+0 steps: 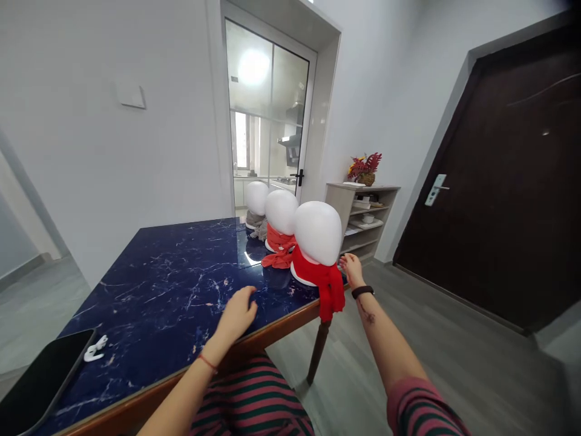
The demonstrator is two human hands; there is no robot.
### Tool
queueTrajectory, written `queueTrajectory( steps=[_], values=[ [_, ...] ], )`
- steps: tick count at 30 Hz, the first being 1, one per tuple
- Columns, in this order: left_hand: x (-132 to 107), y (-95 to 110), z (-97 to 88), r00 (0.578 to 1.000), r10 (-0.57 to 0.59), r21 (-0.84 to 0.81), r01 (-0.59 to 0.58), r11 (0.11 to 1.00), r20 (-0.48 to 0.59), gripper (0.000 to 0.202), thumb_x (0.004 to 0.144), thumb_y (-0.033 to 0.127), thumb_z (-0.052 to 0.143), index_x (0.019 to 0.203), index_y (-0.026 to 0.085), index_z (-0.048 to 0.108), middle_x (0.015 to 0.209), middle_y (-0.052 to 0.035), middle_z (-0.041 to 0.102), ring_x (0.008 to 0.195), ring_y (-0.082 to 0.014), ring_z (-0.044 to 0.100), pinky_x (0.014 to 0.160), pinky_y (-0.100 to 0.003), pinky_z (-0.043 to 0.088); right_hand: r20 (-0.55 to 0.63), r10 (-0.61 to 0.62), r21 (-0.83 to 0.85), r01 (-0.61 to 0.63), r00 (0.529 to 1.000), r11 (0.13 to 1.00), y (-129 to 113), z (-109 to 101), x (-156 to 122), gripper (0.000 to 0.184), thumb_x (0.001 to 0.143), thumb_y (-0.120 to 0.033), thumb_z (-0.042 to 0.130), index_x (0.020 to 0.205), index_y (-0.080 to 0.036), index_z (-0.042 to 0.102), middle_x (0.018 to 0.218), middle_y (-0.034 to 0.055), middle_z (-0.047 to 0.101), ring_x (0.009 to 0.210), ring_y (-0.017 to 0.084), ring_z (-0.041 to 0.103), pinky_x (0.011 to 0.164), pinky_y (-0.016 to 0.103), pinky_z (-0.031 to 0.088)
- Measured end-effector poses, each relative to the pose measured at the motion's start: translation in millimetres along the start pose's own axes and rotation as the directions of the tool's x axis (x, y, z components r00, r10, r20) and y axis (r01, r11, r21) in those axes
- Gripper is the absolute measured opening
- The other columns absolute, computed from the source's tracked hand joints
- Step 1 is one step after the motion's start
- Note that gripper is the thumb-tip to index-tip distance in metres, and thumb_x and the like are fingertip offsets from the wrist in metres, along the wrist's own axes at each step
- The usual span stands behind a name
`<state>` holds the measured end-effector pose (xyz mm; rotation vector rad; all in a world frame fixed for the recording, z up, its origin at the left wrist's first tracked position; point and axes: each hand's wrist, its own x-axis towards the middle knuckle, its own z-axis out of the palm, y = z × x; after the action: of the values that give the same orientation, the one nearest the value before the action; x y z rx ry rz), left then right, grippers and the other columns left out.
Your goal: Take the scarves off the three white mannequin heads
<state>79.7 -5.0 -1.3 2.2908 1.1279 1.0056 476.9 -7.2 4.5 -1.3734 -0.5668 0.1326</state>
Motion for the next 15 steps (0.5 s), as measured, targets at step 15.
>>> queueTrajectory(
  steps=[15],
  values=[
    [81.8,67.6,143.8,0.997,-0.075,-0.518,0.051,0.854,-0.026,0.072,0.056,0.000,0.054,0.126,0.013,0.045,0.134,-0.0156,0.050,0.127,-0.0273,0.044,0.112,-0.044,0.028,0.416,-0.140,-0.030,0.168,0.899,0.985,21.1,21.2,-8.1,0.026,0.069,-0.044,0.053,0.078,-0.022,0.065,0.078,0.0028,0.070,0.079,0.020,0.060,0.078,0.034,0.050]
  ],
)
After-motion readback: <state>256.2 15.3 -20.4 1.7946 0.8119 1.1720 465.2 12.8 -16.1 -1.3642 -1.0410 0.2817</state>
